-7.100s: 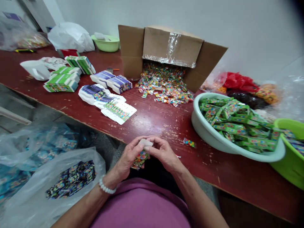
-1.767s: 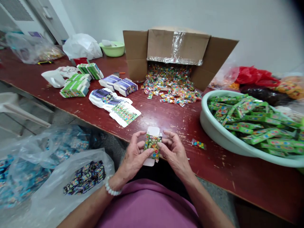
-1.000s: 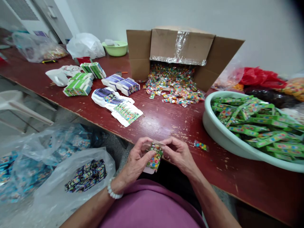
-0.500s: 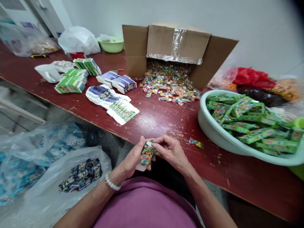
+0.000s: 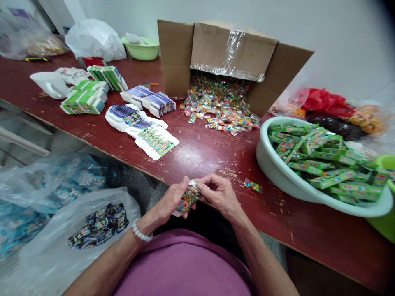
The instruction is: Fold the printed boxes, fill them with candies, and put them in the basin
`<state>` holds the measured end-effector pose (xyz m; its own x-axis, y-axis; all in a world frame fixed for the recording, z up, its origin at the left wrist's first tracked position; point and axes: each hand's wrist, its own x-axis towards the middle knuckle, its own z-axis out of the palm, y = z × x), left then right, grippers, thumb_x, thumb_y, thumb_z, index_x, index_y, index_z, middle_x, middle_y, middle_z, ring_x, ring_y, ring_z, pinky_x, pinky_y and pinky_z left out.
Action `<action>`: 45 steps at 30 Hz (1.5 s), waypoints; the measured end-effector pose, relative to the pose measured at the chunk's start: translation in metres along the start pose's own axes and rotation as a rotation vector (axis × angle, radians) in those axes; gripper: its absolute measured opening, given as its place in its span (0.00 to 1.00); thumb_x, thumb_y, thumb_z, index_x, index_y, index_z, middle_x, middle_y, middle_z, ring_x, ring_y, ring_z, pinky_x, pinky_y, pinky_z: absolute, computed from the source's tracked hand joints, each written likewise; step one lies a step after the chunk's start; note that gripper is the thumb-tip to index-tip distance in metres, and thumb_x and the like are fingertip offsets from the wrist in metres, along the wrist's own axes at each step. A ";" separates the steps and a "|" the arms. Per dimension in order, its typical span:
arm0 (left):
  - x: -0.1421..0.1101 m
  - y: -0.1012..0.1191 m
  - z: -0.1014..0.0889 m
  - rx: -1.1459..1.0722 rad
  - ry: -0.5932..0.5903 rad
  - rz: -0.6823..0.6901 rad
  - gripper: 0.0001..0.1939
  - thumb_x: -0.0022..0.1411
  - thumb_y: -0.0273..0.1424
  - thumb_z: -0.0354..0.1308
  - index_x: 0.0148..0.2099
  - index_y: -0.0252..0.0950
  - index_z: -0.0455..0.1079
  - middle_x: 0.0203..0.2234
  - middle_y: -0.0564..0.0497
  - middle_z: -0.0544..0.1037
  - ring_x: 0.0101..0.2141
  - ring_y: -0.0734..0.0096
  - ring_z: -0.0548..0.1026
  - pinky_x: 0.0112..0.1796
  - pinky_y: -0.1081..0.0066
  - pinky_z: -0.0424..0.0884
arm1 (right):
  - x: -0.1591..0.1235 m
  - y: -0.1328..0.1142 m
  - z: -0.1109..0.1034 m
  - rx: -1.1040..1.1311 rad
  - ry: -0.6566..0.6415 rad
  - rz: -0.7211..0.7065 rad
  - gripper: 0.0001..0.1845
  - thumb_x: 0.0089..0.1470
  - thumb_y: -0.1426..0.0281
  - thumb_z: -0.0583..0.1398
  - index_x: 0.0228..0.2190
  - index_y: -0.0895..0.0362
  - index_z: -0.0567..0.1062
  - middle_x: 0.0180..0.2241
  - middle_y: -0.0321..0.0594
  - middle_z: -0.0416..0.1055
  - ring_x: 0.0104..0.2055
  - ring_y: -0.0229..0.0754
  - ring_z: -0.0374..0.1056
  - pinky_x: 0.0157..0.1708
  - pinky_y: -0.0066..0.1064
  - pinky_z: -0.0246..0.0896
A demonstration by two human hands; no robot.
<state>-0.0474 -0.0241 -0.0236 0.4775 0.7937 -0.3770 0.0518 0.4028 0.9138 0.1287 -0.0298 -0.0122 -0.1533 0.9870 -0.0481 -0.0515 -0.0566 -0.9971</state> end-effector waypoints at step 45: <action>-0.011 -0.021 -0.057 0.027 -0.138 -0.136 0.18 0.55 0.38 0.65 0.43 0.37 0.64 0.32 0.53 0.73 0.30 0.72 0.71 0.27 0.76 0.64 | 0.087 0.021 -0.048 -1.074 0.031 -0.422 0.13 0.63 0.65 0.58 0.47 0.53 0.78 0.53 0.48 0.73 0.54 0.53 0.65 0.53 0.46 0.58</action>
<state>-0.1039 -0.0148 -0.0476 0.5802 0.6622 -0.4743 0.1465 0.4879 0.8605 0.1619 0.0617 -0.0399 -0.2990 0.9010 0.3144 0.7756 0.4214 -0.4700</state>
